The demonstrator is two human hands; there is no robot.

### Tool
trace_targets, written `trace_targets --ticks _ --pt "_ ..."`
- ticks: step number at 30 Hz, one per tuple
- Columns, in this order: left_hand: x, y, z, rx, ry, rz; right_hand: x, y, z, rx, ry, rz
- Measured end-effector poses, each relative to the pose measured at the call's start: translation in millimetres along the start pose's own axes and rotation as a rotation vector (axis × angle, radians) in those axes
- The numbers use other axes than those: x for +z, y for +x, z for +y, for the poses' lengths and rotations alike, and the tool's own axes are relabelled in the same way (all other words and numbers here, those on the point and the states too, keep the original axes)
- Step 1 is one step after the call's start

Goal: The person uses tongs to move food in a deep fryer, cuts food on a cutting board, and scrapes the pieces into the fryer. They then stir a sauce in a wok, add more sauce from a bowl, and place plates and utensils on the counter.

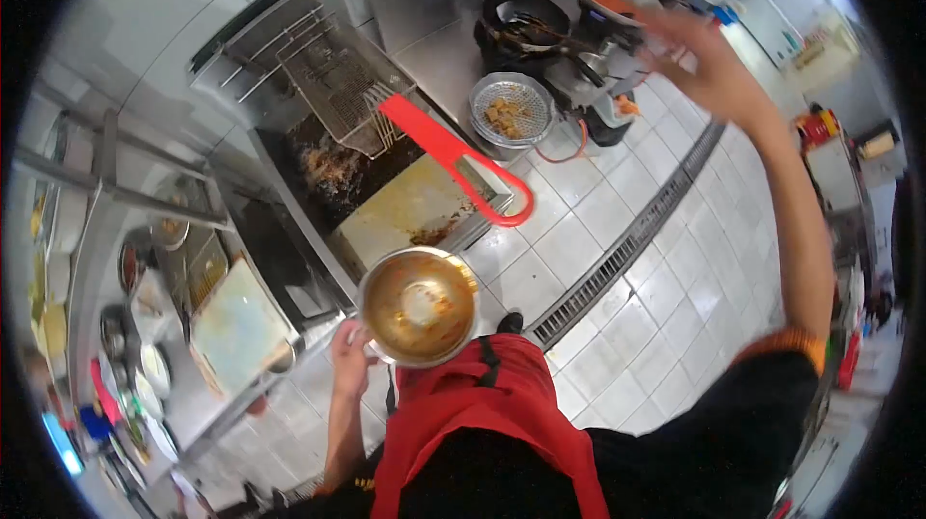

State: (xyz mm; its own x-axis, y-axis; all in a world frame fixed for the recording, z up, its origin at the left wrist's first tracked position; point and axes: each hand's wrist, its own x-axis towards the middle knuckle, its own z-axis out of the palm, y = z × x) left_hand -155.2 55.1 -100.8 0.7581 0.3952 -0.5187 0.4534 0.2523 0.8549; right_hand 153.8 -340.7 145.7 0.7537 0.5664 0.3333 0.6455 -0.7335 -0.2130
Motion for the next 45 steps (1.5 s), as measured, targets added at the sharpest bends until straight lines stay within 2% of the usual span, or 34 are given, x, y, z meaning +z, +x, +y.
trace_targets --ticks 1,2,3,4,5,6,7,8,9,11,12,13,14,15,16,17,20,23,25,29,30,33,35,36,38,39,42,43,44,45 --pt "27 4 -10 -0.004 -0.002 -0.064 -11 -43 29 -0.073 -0.110 0.023" --pt "52 10 -21 -0.016 -0.020 -0.112 -16 -84 62 0.180 -0.081 -0.102" --pt "81 8 -28 -0.094 -0.113 -0.124 -11 -128 112 0.375 0.160 -0.169" --pt "107 9 -33 -0.164 -0.216 -0.143 -5 -171 153 0.217 -0.106 -0.191" --pt "129 11 -37 -0.164 -0.191 -0.164 8 -217 211 0.359 0.145 -0.271" --pt "150 13 -38 -0.159 -0.157 -0.192 19 -238 233 0.447 0.271 -0.296" --pt "165 10 -40 -0.146 -0.191 -0.155 17 -232 200 0.586 0.342 -0.337" --pt "179 12 -39 -0.106 -0.204 -0.188 39 -256 234 0.589 0.531 -0.298" --pt "198 16 -37 -0.069 -0.198 -0.229 35 -229 207 0.660 0.283 -0.447" --pt "229 21 -36 -0.041 -0.130 -0.200 65 -226 244 0.538 0.220 -0.436" --pt "248 27 -36 -0.011 -0.069 -0.192 86 -223 284 0.517 0.228 -0.569" --pt "264 29 -31 -0.048 -0.115 -0.169 117 -236 335 0.605 0.410 -0.491" --pt "275 32 -29 -0.070 -0.122 -0.154 84 -187 272 0.645 0.234 -0.520" --pt "295 33 -17 -0.034 -0.095 -0.196 93 -181 302 0.461 0.121 -0.506" --pt "310 45 -33 -0.010 -0.100 -0.075 97 -166 315 0.458 0.115 -0.465" --pt "329 47 -15 0.009 -0.079 -0.137 99 -152 334 0.448 0.138 -0.433" --pt "382 85 -3 0.013 -0.069 -0.081 91 -105 401 0.507 0.152 -0.395" --pt "426 104 21 0.038 -0.038 -0.118 83 -91 461 0.558 0.196 -0.327" --pt "466 116 47 0.067 -0.054 -0.115 84 -69 510 0.469 0.011 -0.177" --pt "529 118 87 0.094 -0.072 -0.064 142 -34 564 0.523 -0.051 -0.099" --pt "548 122 93 0.104 -0.074 -0.049 151 -21 561 0.560 -0.101 -0.125" --pt "605 133 100 0.088 -0.104 0.033 198 22 597 0.409 -0.211 -0.064" --pt "640 130 100 0.107 -0.112 0.113 215 48 606 0.519 -0.138 -0.156" --pt "659 127 101 0.131 -0.128 0.151 215 60 614 0.487 -0.118 -0.173" --pt "700 122 96 0.100 -0.133 0.232 210 95 641 0.149 -0.252 -0.411" --pt "721 115 95 0.081 -0.168 0.288 224 107 656 0.140 -0.291 -0.283" --pt "772 93 80 0.066 -0.253 0.448 232 162 690 0.106 -0.280 -0.216" --pt "787 84 81 0.047 -0.305 0.494 231 179 705 -0.029 -0.167 -0.271" --pt "801 70 80 0.021 -0.358 0.542 224 187 717 -0.069 -0.156 -0.297" --pt "812 60 72 0.042 -0.378 0.566 215 195 727 -0.152 -0.154 -0.451"
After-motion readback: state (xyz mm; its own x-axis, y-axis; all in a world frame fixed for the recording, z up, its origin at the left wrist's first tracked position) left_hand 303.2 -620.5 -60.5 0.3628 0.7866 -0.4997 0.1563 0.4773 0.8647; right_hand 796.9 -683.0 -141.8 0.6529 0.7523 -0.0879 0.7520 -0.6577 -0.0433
